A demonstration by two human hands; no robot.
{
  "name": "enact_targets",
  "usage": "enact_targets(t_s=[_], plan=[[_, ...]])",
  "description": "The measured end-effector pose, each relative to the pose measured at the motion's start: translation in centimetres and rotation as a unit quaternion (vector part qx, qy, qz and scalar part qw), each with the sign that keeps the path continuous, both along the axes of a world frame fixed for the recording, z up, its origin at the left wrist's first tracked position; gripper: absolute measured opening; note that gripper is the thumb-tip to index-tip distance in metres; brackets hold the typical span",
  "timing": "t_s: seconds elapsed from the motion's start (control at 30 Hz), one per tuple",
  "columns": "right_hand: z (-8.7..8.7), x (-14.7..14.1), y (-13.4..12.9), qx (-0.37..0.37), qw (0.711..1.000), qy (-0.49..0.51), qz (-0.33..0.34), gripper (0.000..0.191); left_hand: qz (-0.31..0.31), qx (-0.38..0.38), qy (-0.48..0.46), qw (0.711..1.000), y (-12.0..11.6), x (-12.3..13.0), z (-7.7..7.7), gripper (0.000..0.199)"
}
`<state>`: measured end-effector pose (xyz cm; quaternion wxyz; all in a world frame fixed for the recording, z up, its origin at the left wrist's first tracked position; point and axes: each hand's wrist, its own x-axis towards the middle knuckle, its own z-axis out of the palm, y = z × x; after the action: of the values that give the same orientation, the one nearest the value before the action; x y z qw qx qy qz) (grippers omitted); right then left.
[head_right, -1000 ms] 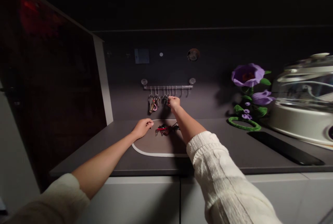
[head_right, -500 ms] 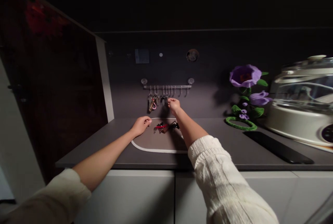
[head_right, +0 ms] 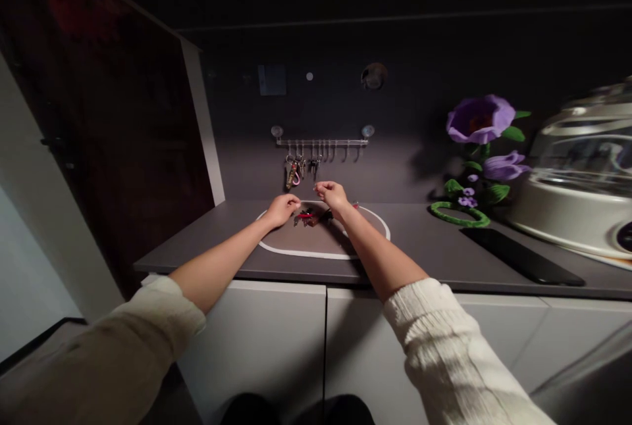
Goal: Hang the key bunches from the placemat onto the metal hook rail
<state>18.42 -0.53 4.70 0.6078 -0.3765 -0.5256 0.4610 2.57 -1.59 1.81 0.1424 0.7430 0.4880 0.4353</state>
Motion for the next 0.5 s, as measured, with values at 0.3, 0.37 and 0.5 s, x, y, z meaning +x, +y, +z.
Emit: enact_targets(t_s=[0.3, 0.37, 0.5], plan=[[-2.3, 1.0, -1.1, 0.114, 0.970, -0.205, -0.058, 0.007, 0.000, 0.026, 0.097, 0.995, -0.7, 0.3, -0.8, 0.018], [-2.3, 1.1, -1.3, 0.144, 0.948, -0.275, -0.077, 0.009, -0.012, 0.036, 0.122, 0.992, -0.5, 0.0, -0.9, 0.018], [-2.1, 1.2, -1.7, 0.155, 0.928, -0.324, -0.095, 0.010, -0.027, 0.039, 0.151, 0.987, 0.1, -0.2, -1.2, 0.017]])
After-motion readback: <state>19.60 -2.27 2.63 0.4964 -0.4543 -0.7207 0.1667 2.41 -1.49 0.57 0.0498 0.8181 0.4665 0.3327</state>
